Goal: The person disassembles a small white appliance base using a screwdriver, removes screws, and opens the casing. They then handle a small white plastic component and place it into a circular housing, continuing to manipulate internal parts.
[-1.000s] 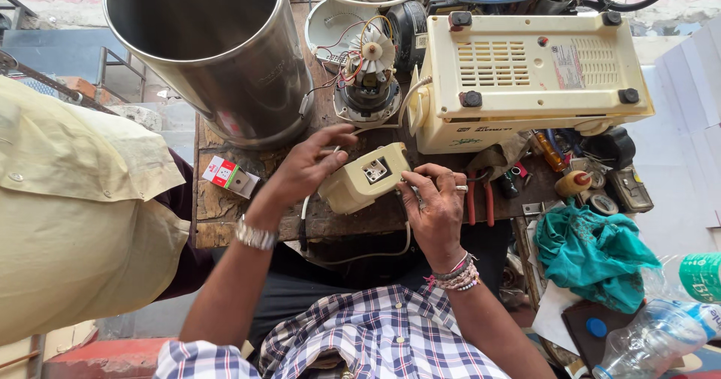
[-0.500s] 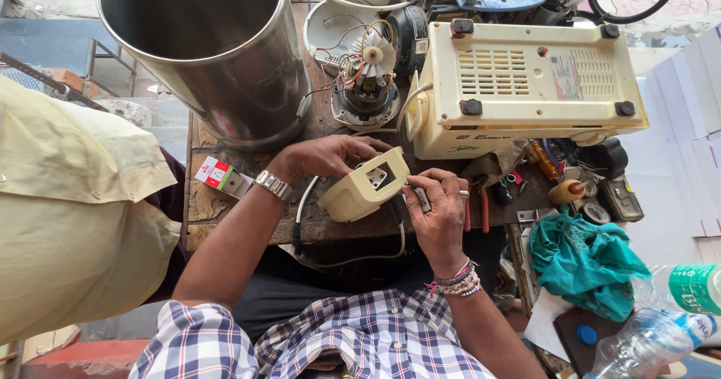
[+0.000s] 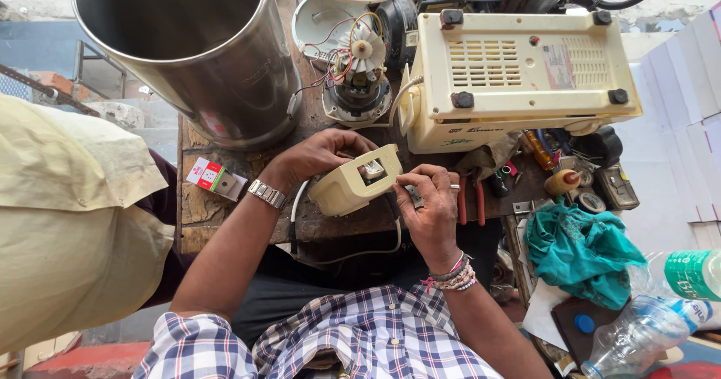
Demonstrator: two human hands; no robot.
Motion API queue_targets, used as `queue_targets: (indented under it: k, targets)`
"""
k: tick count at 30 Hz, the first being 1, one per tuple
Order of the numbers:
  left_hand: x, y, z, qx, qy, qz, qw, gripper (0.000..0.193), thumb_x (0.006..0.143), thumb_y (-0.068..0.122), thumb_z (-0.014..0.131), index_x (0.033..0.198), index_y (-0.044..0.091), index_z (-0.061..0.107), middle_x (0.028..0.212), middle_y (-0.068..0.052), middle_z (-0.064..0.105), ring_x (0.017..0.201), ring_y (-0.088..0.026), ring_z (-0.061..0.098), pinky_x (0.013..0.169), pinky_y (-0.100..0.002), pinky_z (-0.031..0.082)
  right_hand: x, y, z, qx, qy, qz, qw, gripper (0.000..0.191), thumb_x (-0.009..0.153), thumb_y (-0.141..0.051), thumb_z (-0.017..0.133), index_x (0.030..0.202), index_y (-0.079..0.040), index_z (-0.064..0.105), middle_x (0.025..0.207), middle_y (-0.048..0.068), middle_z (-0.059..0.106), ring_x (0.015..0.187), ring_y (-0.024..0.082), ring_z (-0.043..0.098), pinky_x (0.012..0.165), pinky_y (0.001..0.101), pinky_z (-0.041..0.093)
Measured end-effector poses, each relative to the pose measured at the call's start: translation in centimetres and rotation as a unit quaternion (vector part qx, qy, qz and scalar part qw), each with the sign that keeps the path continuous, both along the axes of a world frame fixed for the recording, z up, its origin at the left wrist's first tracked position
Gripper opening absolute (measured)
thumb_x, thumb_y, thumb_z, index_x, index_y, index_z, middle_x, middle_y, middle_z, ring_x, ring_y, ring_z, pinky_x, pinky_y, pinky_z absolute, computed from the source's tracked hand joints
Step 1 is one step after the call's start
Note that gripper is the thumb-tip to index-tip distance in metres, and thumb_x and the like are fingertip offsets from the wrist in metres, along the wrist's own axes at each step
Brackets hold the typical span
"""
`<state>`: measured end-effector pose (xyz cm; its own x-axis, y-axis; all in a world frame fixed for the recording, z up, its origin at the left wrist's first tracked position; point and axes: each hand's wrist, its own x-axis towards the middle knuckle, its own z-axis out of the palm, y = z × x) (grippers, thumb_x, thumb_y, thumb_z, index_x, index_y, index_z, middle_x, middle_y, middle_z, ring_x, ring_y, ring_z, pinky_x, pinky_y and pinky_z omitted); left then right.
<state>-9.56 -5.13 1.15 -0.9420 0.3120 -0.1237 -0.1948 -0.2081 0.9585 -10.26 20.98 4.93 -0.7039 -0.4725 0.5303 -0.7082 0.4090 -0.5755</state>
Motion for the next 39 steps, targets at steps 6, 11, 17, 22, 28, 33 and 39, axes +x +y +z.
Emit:
queue_targets:
  k: [6, 11, 17, 22, 28, 33, 39]
  targets:
    - [1.4, 0.1, 0.6, 0.109, -0.009, 0.032, 0.993, 0.03, 0.097, 0.02, 0.069, 0.113, -0.005, 0.073, 0.151, -0.014, 0.056, 0.124, -0.019, 0.064, 0.103, -0.032, 0.054, 0.0, 0.2, 0.4, 0.019, -0.017, -0.027, 0.999, 0.014, 0.089, -0.014, 0.081, 0.101, -0.01, 0.074, 0.107, 0.005, 0.063, 0.102, 0.025, 0.059, 0.087, 0.0395, 0.048]
    - [4.2, 1.6, 3.6, -0.01, -0.025, 0.106, 0.994, 0.04, 0.1, 0.031, 0.063, 0.121, -0.001, 0.073, 0.149, -0.011, 0.058, 0.122, -0.016, 0.063, 0.102, -0.029, 0.051, 0.0, 0.4, 0.6, 0.029, 0.019, -0.028, 0.999, 0.016, 0.087, -0.013, 0.082, 0.1, -0.011, 0.073, 0.104, 0.005, 0.064, 0.1, 0.026, 0.057, 0.088, 0.0408, 0.048]
    - [5.1, 4.2, 5.9, -0.241, -0.075, 0.189, 0.949, 0.038, 0.094, 0.024, 0.07, 0.123, -0.001, 0.074, 0.103, -0.007, 0.076, 0.093, -0.013, 0.068, 0.083, -0.03, 0.055, 0.2, 0.5, 0.4, 0.026, 0.02, -0.018, 0.999, 0.016, 0.088, -0.012, 0.082, 0.101, -0.011, 0.073, 0.103, 0.004, 0.063, 0.098, 0.025, 0.057, 0.088, 0.0405, 0.048]
    - [3.8, 4.2, 5.0, -0.075, -0.071, 0.206, 0.973, 0.057, 0.09, 0.005, 0.07, 0.144, -0.001, 0.05, 0.095, -0.006, 0.072, 0.087, -0.011, 0.068, 0.077, -0.026, 0.056, 0.1, 0.8, 0.3, 0.017, 0.014, -0.016, 1.0, 0.016, 0.087, -0.013, 0.083, 0.1, -0.012, 0.073, 0.102, 0.002, 0.063, 0.098, 0.024, 0.057, 0.087, 0.0395, 0.047]
    - [3.0, 4.1, 3.6, -0.083, -0.108, 0.171, 0.976, 0.041, 0.096, 0.007, 0.064, 0.134, -0.009, 0.063, 0.097, -0.004, 0.074, 0.085, -0.009, 0.068, 0.075, -0.024, 0.057, 0.0, 0.5, 0.5, 0.009, -0.003, -0.012, 1.0, 0.014, 0.088, -0.013, 0.082, 0.099, -0.011, 0.074, 0.103, 0.002, 0.064, 0.096, 0.024, 0.056, 0.086, 0.038, 0.048]
    - [2.7, 4.4, 3.0, -0.084, -0.085, 0.183, 0.976, 0.036, 0.096, 0.006, 0.064, 0.129, -0.008, 0.065, 0.096, -0.002, 0.073, 0.083, -0.006, 0.067, 0.073, -0.022, 0.057, 0.5, 0.4, 1.5, 0.069, 0.075, -0.031, 0.994, 0.017, 0.088, -0.014, 0.08, 0.104, -0.011, 0.076, 0.114, 0.01, 0.064, 0.101, 0.027, 0.058, 0.084, 0.0391, 0.051]
    - [3.0, 4.6, 2.2, -0.027, -0.025, 0.24, 0.97, 0.05, 0.091, 0.001, 0.069, 0.138, -0.007, 0.052, 0.089, -0.003, 0.069, 0.08, -0.007, 0.065, 0.07, -0.022, 0.055, 1.1, -0.7, 2.5, 0.068, 0.065, 0.001, 0.996, 0.024, 0.087, -0.024, 0.083, 0.102, -0.006, 0.078, 0.105, 0.009, 0.064, 0.091, 0.027, 0.059, 0.078, 0.039, 0.05]
